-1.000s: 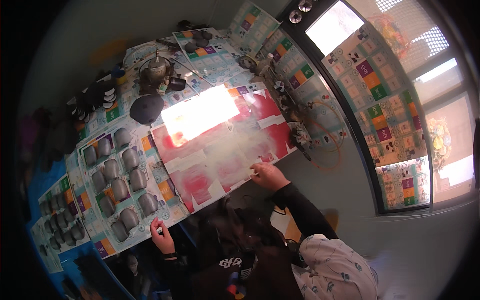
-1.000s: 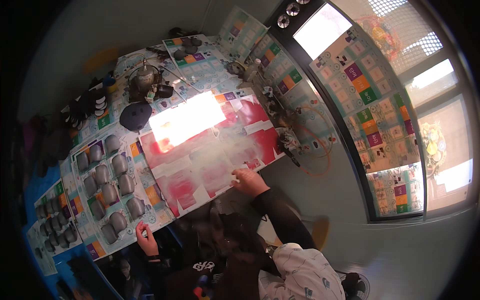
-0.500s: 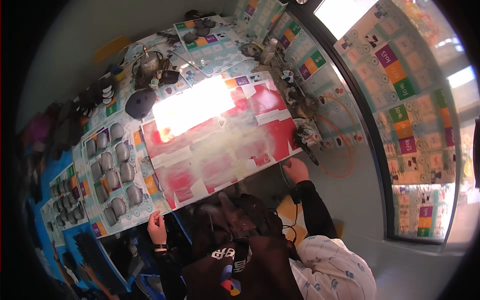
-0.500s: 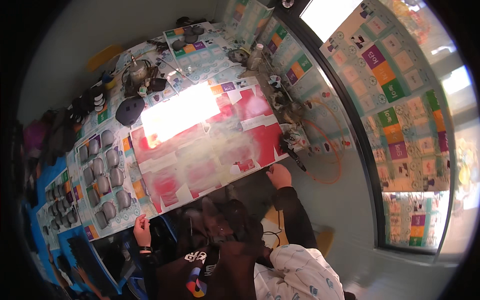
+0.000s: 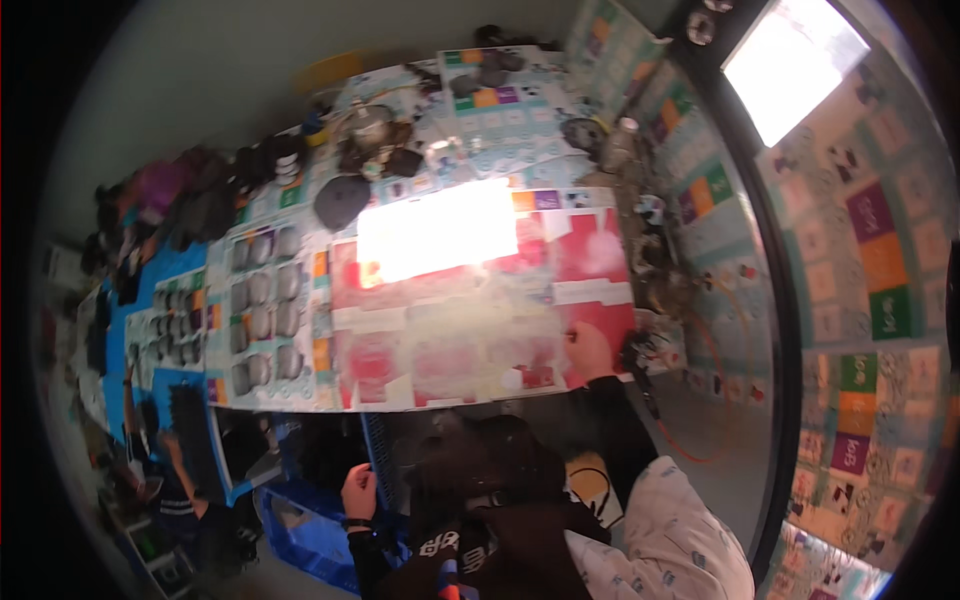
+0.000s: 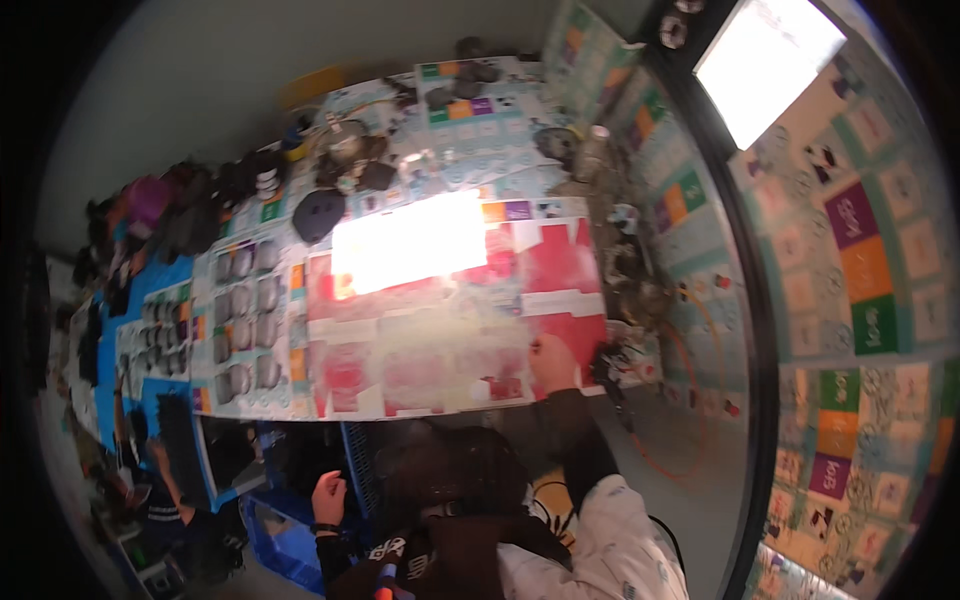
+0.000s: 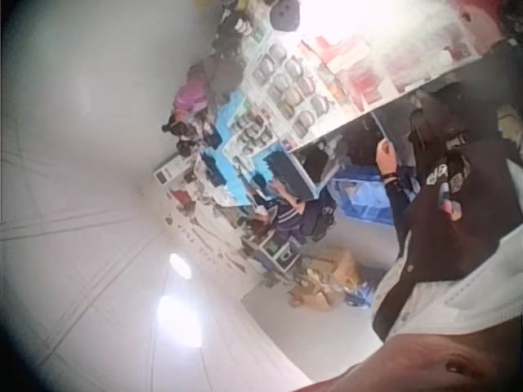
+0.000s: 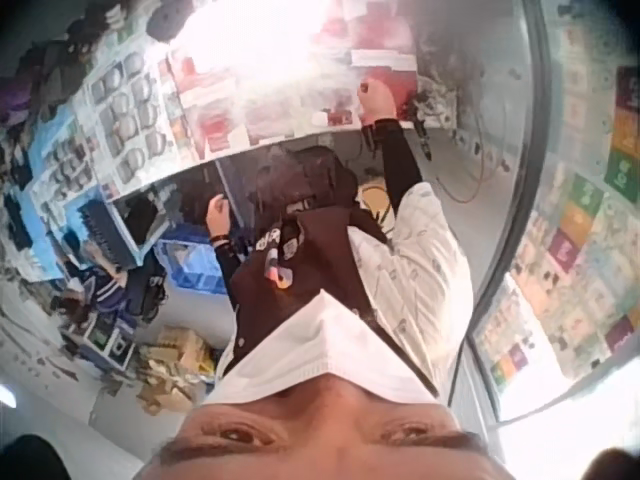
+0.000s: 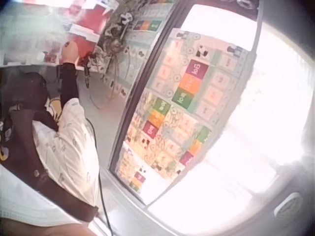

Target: The recorder uses a glue gun to apply adhesive to several small black shoe components laid out on a table.

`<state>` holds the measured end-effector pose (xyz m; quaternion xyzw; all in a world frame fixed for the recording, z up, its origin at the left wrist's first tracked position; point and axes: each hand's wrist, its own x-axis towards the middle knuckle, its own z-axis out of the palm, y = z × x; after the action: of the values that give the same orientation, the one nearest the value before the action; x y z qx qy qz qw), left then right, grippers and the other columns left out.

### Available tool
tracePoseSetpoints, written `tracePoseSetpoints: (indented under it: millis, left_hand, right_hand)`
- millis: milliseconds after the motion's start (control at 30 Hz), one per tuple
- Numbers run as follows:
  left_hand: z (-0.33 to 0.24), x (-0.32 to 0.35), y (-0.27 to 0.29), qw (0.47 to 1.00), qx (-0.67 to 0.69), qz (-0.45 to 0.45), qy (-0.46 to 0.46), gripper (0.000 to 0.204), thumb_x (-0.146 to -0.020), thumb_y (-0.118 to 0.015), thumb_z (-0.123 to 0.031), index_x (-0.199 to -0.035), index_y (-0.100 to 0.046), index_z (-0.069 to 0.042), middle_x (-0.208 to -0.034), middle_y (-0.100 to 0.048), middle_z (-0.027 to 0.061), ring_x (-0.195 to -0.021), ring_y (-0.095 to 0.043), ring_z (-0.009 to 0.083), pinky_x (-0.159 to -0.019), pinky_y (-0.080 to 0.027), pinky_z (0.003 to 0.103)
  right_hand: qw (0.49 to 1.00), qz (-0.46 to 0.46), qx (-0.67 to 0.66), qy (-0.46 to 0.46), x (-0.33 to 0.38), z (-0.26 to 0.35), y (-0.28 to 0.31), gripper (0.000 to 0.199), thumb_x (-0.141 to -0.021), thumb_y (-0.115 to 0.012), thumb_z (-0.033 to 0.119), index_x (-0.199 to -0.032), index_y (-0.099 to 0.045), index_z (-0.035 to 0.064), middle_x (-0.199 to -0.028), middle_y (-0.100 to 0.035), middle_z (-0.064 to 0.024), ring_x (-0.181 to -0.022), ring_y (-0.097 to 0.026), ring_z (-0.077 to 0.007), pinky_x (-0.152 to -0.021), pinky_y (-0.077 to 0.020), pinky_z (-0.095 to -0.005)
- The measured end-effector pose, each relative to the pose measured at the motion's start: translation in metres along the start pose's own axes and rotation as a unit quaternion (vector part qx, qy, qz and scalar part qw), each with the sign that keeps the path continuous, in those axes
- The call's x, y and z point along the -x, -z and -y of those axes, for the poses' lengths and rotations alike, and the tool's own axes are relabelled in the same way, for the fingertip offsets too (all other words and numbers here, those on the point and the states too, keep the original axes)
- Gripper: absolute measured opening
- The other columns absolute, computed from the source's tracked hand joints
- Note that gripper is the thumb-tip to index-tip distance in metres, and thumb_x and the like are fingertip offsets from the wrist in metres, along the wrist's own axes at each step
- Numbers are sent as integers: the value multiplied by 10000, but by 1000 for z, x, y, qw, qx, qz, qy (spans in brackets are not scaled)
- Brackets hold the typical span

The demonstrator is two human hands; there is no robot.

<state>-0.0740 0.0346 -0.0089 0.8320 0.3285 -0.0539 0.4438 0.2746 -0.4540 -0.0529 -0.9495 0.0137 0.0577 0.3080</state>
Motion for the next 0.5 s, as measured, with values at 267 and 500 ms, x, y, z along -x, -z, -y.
tracePoseSetpoints:
  millis: [267, 500]
  left_hand:
    - [-20, -14, -18, 1000, 15, -17, -22, 208, -979, -651, -136, -816, -609, -15, -600, -600, 37, -549, -591, 109, -547, -477, 282]
    - [-36, -30, -26, 999, -22, 29, 17, 401, -1037, -581, -259, -713, -585, -21, -589, -581, 41, -514, -548, 114, -520, -423, 285]
  right_hand:
    - [999, -6, 0, -50, 5, 1, 24, 208, -852, -699, 230, -888, -685, 26, -881, -700, -203, -876, -681, -395, -757, -528, -498]
    - [986, -81, 55, -132, -11, -30, 65, 199, -894, -679, 247, -889, -680, 48, -884, -711, -189, -874, -683, -402, -763, -535, -513]
